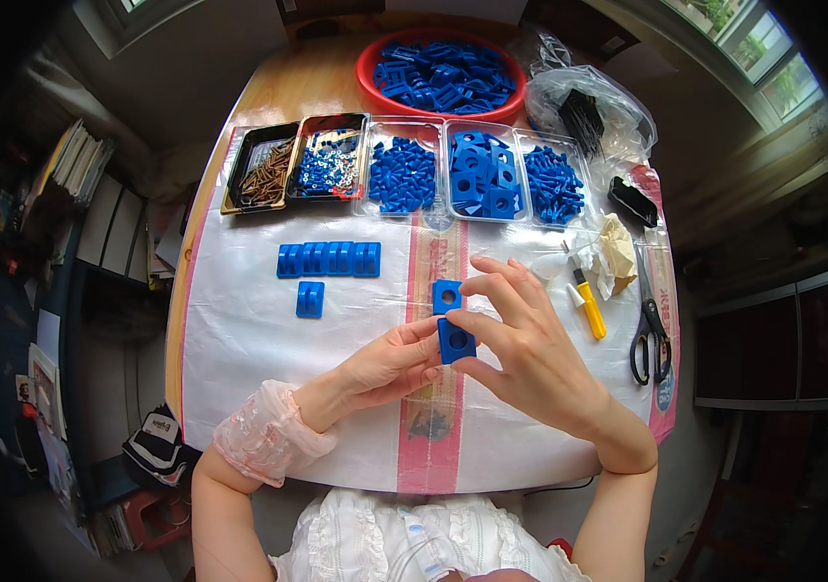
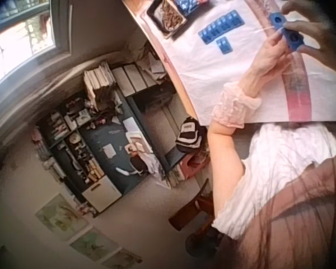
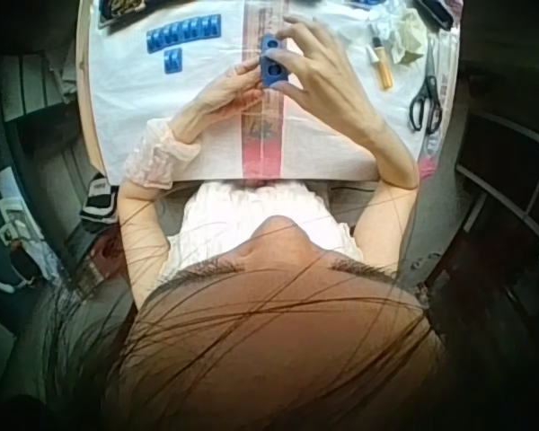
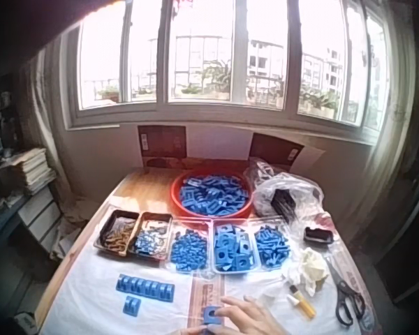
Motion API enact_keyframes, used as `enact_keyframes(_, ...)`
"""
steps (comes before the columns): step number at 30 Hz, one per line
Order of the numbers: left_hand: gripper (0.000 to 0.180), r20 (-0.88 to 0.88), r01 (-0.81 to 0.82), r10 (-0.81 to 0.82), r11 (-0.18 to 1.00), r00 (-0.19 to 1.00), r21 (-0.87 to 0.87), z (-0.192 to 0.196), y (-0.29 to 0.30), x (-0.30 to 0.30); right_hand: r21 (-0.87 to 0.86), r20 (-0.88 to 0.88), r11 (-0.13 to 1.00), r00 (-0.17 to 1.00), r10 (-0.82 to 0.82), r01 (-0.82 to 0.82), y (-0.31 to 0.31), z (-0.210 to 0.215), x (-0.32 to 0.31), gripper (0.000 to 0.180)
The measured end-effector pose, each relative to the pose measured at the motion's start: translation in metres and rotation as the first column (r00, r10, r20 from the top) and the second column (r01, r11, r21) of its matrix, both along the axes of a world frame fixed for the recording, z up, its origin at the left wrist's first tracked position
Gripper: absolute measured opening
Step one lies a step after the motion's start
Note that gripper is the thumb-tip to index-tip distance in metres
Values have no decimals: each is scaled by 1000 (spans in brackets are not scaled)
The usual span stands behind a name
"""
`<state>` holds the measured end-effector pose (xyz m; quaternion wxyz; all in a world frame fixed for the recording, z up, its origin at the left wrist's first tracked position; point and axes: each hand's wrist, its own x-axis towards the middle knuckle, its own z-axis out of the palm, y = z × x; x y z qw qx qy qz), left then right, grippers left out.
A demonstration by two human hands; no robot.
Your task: Assembling blue plastic components using adhesive at a workstation.
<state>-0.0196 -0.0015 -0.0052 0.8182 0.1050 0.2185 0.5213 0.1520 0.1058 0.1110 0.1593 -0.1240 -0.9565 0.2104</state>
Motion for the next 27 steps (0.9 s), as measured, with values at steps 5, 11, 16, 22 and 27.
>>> enact_keyframes(5, 38, -17, -1, 1, 1000, 1000, -5, 1, 1, 0, 1, -2, 1000, 1000, -2, 2, 0, 0, 0, 38)
enact_keyframes(11, 38, -14, -1, 1, 1000, 1000, -1, 1, 0, 0, 0, -10, 1000, 1000, -5, 5, 0, -1, 0, 36)
enact_keyframes(16, 38, -9, -2, 2, 1000, 1000, -4, 1, 1, -1, 2, -16, 1000, 1000, -12, 12, -1, -3, 0, 34)
enact_keyframes(22, 39, -18, -17, 17, 1000, 1000, -20, -1, -1, 0, -11, -21, 1000, 1000, -5, 5, -1, -4, -1, 34)
enact_keyframes(27, 40, -37, -14, 13, 999, 999, -29, 1, 1, 0, -11, -16, 1000, 1000, -17, 17, -1, -6, -1, 35)
